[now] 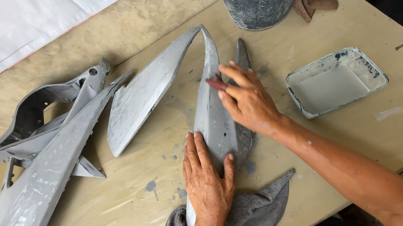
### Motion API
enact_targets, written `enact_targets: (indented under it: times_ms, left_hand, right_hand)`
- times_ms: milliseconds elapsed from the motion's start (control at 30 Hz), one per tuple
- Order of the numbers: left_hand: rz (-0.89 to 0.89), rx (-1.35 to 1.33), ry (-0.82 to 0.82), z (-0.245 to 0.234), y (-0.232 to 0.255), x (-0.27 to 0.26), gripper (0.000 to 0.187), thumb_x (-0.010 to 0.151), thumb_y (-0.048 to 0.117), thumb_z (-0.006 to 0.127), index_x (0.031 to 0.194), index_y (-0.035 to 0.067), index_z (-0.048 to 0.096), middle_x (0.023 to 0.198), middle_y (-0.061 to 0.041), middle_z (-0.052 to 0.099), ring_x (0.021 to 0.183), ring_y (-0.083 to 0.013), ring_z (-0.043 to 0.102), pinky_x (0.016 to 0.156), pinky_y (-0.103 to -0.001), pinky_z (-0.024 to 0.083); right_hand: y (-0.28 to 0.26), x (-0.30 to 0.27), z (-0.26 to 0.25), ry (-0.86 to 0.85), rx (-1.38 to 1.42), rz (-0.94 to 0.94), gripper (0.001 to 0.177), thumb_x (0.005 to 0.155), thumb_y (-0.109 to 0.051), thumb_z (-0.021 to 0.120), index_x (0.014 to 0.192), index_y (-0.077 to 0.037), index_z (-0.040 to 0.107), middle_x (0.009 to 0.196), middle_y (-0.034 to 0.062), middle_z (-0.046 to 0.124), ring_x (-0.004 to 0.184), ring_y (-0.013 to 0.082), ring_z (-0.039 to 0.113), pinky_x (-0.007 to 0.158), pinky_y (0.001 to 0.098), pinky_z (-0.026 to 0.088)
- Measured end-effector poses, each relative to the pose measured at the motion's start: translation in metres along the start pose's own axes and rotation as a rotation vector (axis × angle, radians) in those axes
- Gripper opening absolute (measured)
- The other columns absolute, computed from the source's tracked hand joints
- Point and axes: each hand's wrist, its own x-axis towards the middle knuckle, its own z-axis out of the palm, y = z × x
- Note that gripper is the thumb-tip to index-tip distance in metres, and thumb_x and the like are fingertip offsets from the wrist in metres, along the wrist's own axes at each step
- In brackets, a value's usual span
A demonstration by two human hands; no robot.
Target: The person sands a gray plastic motorcycle fairing part using a sanding block. They hold the part steady with one hand while sanding the surface with the other, occasionally dipping the block into a container of water. Other fairing parts are visible on the workbench.
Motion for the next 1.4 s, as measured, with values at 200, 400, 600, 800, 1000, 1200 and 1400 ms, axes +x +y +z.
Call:
enact_targets:
  times_ms: [200, 400, 600, 800, 1000, 1200, 1400]
  left_hand:
    - [-0.009, 0.012, -0.009, 0.003, -0.002, -0.001, 0.08, 0.096, 0.041, 0.062, 0.156, -0.002, 0.031, 0.157, -0.033, 0.038, 0.138, -0.048, 0.048, 0.112, -0.056, 0.04]
    - [-0.01, 0.004, -0.009, 0.0, 0.0, 0.0, 0.081, 0.093, 0.038, 0.065, 0.154, -0.003, 0.033, 0.157, -0.032, 0.039, 0.138, -0.0472, 0.048, 0.113, -0.055, 0.039]
    - [-0.006, 0.038, -0.014, 0.004, -0.002, -0.002, 0.082, 0.094, 0.039, 0.065, 0.156, -0.003, 0.031, 0.159, -0.032, 0.037, 0.139, -0.047, 0.047, 0.113, -0.054, 0.039]
    - [-0.011, 0.055, -0.019, 0.006, -0.001, -0.004, 0.079, 0.094, 0.037, 0.065, 0.156, -0.002, 0.032, 0.159, -0.031, 0.037, 0.141, -0.0465, 0.046, 0.113, -0.053, 0.039]
    - [-0.022, 0.05, -0.054, 0.004, -0.002, -0.001, 0.071, 0.102, 0.038, 0.055, 0.156, -0.003, 0.03, 0.16, -0.03, 0.035, 0.142, -0.0464, 0.043, 0.116, -0.053, 0.036]
    - [-0.004, 0.075, -0.046, 0.007, -0.005, -0.003, 0.067, 0.105, 0.036, 0.049, 0.157, -0.001, 0.029, 0.161, -0.03, 0.035, 0.144, -0.046, 0.042, 0.119, -0.055, 0.034]
    - [0.007, 0.069, -0.043, 0.004, -0.003, -0.004, 0.064, 0.107, 0.036, 0.044, 0.157, -0.003, 0.029, 0.161, -0.03, 0.034, 0.145, -0.0449, 0.042, 0.12, -0.054, 0.032]
  right_hand:
    - [-0.01, -0.013, 0.002, -0.02, 0.035, 0.066, 0.021, 0.095, -0.013, 0.06, 0.094, 0.004, 0.074, 0.146, 0.0238, 0.052, 0.142, 0.0439, 0.041, 0.116, 0.0701, 0.025]
    - [-0.007, -0.025, 0.0, -0.014, 0.051, 0.022, 0.019, 0.089, -0.007, 0.064, 0.1, 0.003, 0.076, 0.145, 0.0258, 0.055, 0.139, 0.0469, 0.045, 0.115, 0.0686, 0.03]
    - [-0.014, -0.001, -0.006, 0.027, -0.014, 0.062, 0.025, 0.097, -0.011, 0.058, 0.102, 0.008, 0.073, 0.135, 0.0229, 0.062, 0.135, 0.0417, 0.051, 0.112, 0.0511, 0.038]
    - [-0.042, -0.054, -0.018, -0.018, -0.031, 0.086, 0.025, 0.09, -0.011, 0.066, 0.111, 0.001, 0.074, 0.146, 0.0185, 0.055, 0.143, 0.0369, 0.044, 0.117, 0.0643, 0.031]
    - [-0.02, -0.022, -0.017, 0.054, -0.017, 0.042, 0.021, 0.091, -0.005, 0.065, 0.104, 0.01, 0.073, 0.138, 0.023, 0.06, 0.135, 0.04, 0.053, 0.108, 0.0508, 0.041]
    - [-0.056, -0.091, -0.01, -0.049, 0.004, 0.122, 0.024, 0.096, -0.016, 0.059, 0.104, 0.001, 0.073, 0.154, 0.0223, 0.042, 0.145, 0.0427, 0.036, 0.121, 0.0687, 0.021]
    - [-0.052, -0.099, -0.007, -0.058, -0.025, 0.114, 0.021, 0.093, -0.015, 0.064, 0.104, -0.001, 0.075, 0.157, 0.0242, 0.038, 0.143, 0.0485, 0.038, 0.12, 0.0706, 0.024]
